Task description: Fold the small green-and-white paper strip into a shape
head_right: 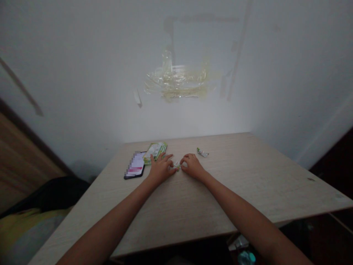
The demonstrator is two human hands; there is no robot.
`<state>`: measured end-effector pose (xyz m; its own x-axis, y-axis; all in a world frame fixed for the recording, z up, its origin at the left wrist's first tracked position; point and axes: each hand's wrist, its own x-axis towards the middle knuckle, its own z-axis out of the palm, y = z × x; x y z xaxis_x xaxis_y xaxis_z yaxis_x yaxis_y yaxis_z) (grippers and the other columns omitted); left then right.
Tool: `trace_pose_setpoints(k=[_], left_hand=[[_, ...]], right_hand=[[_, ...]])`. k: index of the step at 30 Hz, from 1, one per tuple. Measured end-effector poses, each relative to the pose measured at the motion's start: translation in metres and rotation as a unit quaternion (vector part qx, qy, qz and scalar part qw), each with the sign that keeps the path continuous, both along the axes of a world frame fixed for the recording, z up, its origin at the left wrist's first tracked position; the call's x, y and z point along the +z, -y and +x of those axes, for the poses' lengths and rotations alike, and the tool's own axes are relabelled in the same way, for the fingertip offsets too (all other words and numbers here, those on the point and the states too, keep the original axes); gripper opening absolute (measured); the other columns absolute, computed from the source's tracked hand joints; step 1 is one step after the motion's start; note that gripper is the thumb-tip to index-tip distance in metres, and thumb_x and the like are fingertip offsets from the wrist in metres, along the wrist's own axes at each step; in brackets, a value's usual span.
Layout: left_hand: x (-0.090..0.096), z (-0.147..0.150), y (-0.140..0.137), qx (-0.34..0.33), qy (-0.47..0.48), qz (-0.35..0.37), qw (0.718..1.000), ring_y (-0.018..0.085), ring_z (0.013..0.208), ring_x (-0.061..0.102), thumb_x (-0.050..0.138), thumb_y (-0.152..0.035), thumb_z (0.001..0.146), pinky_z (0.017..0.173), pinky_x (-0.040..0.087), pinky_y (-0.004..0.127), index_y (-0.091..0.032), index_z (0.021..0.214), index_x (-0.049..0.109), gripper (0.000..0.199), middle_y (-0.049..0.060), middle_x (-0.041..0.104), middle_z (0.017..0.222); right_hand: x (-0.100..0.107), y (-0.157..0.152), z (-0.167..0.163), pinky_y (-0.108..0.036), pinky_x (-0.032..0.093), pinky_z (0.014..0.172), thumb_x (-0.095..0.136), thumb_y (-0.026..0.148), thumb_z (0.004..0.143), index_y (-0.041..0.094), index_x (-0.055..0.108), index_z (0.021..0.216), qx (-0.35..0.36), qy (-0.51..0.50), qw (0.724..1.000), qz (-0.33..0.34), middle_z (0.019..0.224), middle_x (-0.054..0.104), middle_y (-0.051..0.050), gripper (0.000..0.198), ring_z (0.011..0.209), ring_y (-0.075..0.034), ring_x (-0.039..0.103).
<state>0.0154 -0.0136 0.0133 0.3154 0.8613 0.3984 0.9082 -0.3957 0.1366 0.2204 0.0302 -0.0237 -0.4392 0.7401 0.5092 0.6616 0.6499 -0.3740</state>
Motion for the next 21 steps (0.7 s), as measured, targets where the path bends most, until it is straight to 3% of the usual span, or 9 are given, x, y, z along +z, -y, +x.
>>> trace_pose_setpoints(k=[7, 13, 17, 21], left_hand=[[0.001, 0.003, 0.004, 0.001, -0.012, -0.011, 1.000, 0.037, 0.138, 0.036, 0.066, -0.060, 0.076, 0.109, -0.001, 0.078, -0.026, 0.088, 0.070, 0.036, 0.005, 0.056, 0.140], [-0.003, -0.003, -0.002, -0.017, -0.008, -0.018, 1.000, 0.036, 0.140, 0.033, 0.062, -0.058, 0.080, 0.107, 0.002, 0.079, -0.027, 0.086, 0.069, 0.033, 0.003, 0.054, 0.143], [-0.004, -0.010, -0.006, -0.022, 0.015, -0.049, 0.998, 0.031, 0.139, 0.036, 0.057, -0.046, 0.088, 0.108, 0.010, 0.076, -0.027, 0.085, 0.069, 0.023, 0.000, 0.056, 0.140], [-0.003, -0.012, -0.006, -0.028, 0.018, -0.050, 0.998, 0.031, 0.138, 0.036, 0.062, -0.041, 0.085, 0.108, 0.010, 0.076, -0.028, 0.086, 0.069, 0.015, 0.000, 0.057, 0.139]], right_hand=[[0.003, 0.004, -0.001, -0.040, 0.041, 0.100, 0.073, 0.021, 0.075, 0.019, 0.070, 0.094, 0.004, -0.007, 1.000, -0.008, 0.109, 0.060, -0.010, 0.019, 0.110, -0.024, 0.053], [0.004, 0.008, -0.001, -0.039, 0.040, 0.099, 0.069, 0.018, 0.078, 0.019, 0.069, 0.096, 0.008, -0.009, 1.000, -0.013, 0.110, 0.060, -0.009, 0.018, 0.109, -0.023, 0.052], [0.006, 0.009, -0.001, -0.039, 0.041, 0.099, 0.066, 0.016, 0.079, 0.019, 0.070, 0.095, 0.008, -0.011, 1.000, -0.008, 0.107, 0.061, -0.009, 0.017, 0.107, -0.022, 0.053], [0.009, 0.012, -0.004, -0.039, 0.041, 0.099, 0.067, 0.016, 0.078, 0.019, 0.070, 0.094, -0.003, 0.001, 1.000, -0.003, 0.105, 0.062, -0.009, 0.016, 0.106, -0.023, 0.053]])
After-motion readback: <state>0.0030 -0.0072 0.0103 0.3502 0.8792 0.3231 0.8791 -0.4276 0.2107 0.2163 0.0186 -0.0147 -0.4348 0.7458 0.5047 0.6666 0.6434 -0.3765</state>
